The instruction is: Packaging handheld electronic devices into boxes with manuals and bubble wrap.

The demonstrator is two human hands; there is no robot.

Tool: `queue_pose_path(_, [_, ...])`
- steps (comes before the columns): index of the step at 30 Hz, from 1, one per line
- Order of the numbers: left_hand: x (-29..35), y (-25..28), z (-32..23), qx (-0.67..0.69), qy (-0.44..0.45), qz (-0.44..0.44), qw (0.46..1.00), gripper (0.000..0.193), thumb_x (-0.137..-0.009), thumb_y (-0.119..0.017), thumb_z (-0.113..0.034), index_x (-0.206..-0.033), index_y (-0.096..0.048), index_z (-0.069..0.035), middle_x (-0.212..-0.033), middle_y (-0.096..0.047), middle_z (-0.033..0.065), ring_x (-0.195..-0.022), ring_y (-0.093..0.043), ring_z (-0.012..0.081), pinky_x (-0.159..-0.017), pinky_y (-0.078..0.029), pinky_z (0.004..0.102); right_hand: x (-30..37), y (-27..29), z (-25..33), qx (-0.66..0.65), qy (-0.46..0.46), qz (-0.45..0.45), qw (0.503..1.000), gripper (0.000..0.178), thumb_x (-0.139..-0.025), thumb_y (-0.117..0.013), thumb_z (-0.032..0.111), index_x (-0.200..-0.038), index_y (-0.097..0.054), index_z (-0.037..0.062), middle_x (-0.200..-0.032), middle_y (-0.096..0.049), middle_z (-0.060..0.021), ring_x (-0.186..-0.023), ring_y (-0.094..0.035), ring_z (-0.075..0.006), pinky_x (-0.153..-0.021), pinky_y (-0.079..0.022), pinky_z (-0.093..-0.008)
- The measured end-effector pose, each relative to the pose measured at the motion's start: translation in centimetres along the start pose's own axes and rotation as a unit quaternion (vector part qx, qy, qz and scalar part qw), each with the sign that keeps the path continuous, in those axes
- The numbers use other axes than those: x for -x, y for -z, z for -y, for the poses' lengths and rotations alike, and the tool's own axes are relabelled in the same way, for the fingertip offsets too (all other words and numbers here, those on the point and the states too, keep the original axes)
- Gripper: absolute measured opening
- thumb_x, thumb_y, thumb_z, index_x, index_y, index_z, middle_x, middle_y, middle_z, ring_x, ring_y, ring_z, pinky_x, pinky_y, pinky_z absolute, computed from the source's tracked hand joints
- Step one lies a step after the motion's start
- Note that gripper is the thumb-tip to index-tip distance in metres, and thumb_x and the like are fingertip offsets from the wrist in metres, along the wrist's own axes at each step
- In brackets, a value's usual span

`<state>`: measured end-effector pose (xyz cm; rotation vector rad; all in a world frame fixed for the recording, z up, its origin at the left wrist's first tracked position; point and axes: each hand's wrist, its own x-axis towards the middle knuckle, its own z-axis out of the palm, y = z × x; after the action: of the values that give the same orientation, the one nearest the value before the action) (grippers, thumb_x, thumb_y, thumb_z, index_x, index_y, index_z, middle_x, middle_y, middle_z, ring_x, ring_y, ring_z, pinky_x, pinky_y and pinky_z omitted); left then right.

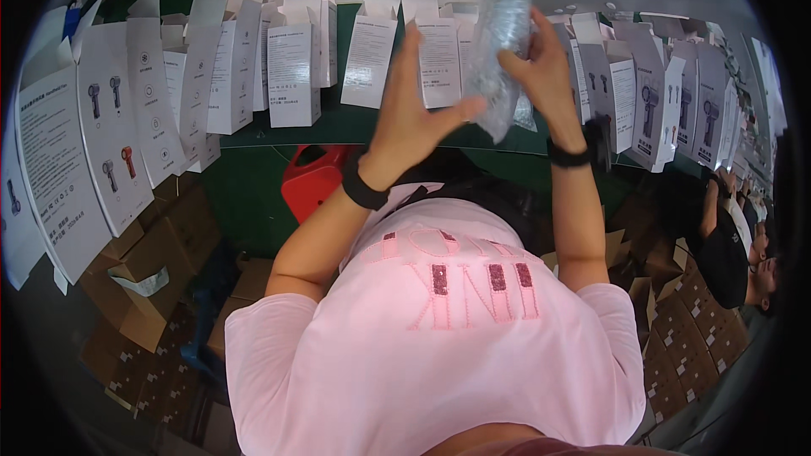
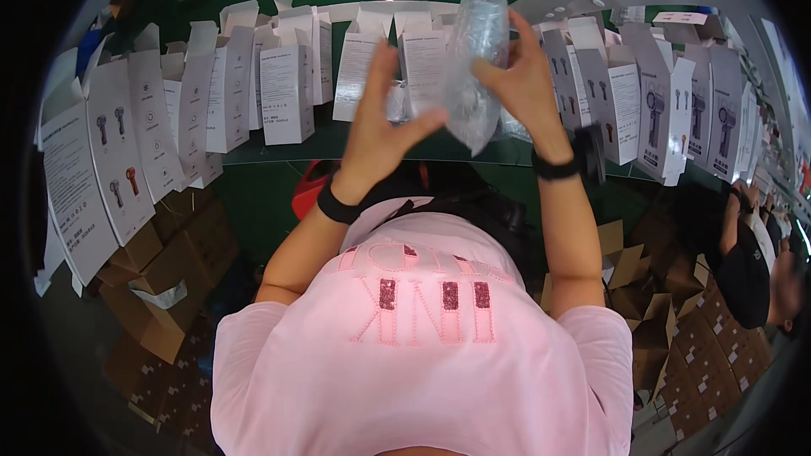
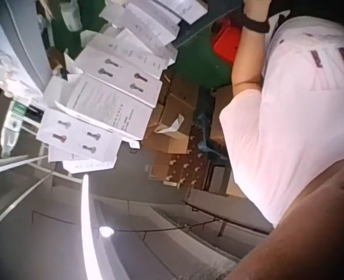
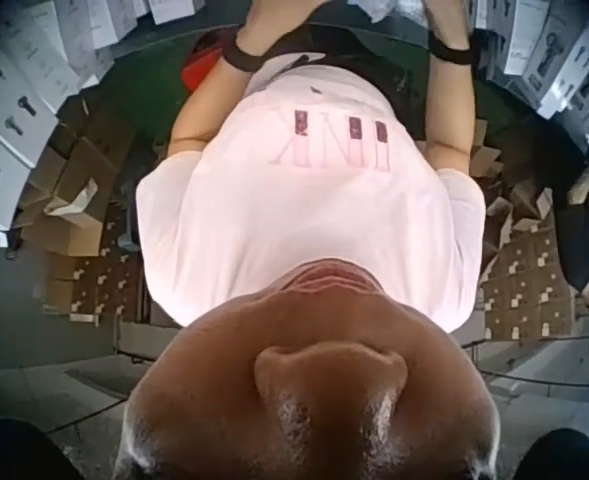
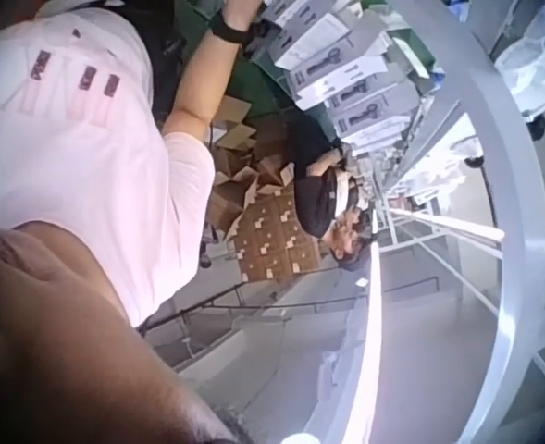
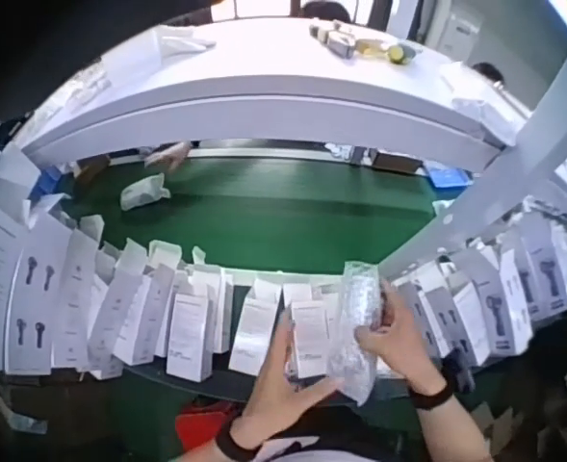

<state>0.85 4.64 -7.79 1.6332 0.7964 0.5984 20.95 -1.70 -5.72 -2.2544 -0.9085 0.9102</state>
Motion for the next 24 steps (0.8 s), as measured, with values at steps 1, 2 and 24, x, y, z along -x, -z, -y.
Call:
queue_pose_path(1, [0.5, -0.7, -1.0, 0.149, 0.068, 0.044, 0.985, 0.106, -0.072, -0.084, -0.030, -0.148, -0.019, 0.004, -0.143, -0.037, 0.0242, -0.131, -0.040, 0.0340, -0.107, -0.034, 0.0400, 2.0, 0.4, 1.1, -0.158, 0.057, -0.011, 0.986, 0.088, -0.072, -0.077, 0.021, -0.142, -0.031, -0.0059, -0.111, -0.062, -0.0175, -0.102, -0.063, -0.0245, -0.085, -0.051, -0.0329])
queue_pose_path(2, [0.7, -1.1, -2.0, 0.292, 0.133, 0.089, 0.943, 0.106, -0.071, -0.084, -0.027, -0.148, -0.018, 0.003, -0.143, -0.038, 0.0216, -0.131, -0.040, 0.0307, -0.107, -0.034, 0.0391, 3.7, 0.8, 2.2, -0.314, 0.114, -0.022, 0.942, 0.091, -0.070, -0.078, 0.019, -0.143, -0.029, -0.0053, -0.119, -0.059, -0.0155, -0.108, -0.059, -0.0224, -0.088, -0.050, -0.0316])
queue_pose_path(24, [4.7, 2.6, -10.4, 0.334, 0.103, 0.119, 0.929, 0.074, -0.067, -0.080, -0.008, -0.131, -0.044, -0.003, -0.119, -0.057, 0.0075, -0.110, -0.056, 0.0182, -0.095, -0.043, 0.0318, 12.2, 8.3, 9.8, 0.161, 0.525, -0.243, 0.800, 0.042, -0.059, -0.076, 0.002, -0.099, -0.073, 0.0141, -0.090, -0.057, -0.0029, -0.088, -0.054, -0.0235, -0.093, -0.046, -0.0499])
